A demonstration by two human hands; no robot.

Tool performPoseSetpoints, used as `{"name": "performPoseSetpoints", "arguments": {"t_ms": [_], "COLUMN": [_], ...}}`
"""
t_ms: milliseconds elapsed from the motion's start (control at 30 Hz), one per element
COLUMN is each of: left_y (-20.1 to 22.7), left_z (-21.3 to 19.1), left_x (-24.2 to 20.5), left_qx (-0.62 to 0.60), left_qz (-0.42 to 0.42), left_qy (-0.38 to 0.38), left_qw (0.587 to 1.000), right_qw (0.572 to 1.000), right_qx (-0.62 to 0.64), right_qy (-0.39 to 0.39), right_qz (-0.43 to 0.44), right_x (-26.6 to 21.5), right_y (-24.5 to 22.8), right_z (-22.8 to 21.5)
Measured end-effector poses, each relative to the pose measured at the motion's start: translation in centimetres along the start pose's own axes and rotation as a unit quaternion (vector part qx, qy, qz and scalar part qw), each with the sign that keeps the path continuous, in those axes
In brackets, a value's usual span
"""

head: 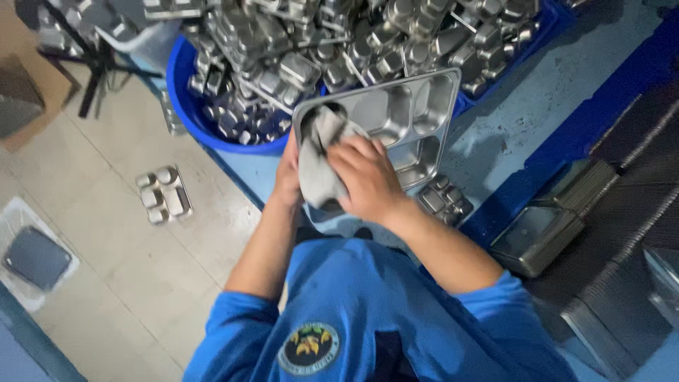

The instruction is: The person repeatedly picks up stainless steel compartment trays from a blue bin, wipes each tray with a white cloth, and places the cleaned trays into a stack on a nearby table. The person handles the trays one at a time, wiping both sides and the compartments before stacking them.

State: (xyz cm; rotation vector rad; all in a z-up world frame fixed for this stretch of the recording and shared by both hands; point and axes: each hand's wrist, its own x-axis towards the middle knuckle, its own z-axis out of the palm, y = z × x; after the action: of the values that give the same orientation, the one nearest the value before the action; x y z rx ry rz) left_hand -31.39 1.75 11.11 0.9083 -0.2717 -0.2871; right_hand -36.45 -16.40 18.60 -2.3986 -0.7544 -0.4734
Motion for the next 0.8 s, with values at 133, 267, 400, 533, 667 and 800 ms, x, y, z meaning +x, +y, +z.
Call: {"name": "performPoseSetpoints", "arguments": {"t_ms": [133,267,400,533,667,800], "left_y": [0.1,-0.5,-1.0,-1.4,-3.9,-10.5], "left_z": [1.2,1.4,0.9,-0.9,-3.6,-2.6], "left_x": [0.5,2.2,4.1,6.3,8.2,8.1], "left_qx": [-0.051,0.015,-0.091,-0.17,-0.215,-0.264], "left_qz": [0.013,0.015,-0.036,-0.048,-0.14,-0.181], "left_qy": [0.015,-0.019,-0.009,-0.041,-0.035,-0.07], "left_qw": [0.999,1.0,0.995,0.983,0.966,0.945], "right_qw": [0.997,0.913,0.483,0.502,0.536,0.535], "right_qx": [-0.048,0.263,0.624,0.621,0.551,0.431], "right_qy": [-0.022,0.055,0.269,0.516,0.583,0.659], "right_qz": [0.055,0.308,0.551,0.312,0.262,0.307], "right_x": [-4.9,-5.8,-6.3,-11.8,-17.3,-18.7], "right_y": [1.0,2.3,3.6,4.8,2.9,-2.0], "right_z": [3.8,8.3,6.5,-2.9,-7.2,-2.1]}}
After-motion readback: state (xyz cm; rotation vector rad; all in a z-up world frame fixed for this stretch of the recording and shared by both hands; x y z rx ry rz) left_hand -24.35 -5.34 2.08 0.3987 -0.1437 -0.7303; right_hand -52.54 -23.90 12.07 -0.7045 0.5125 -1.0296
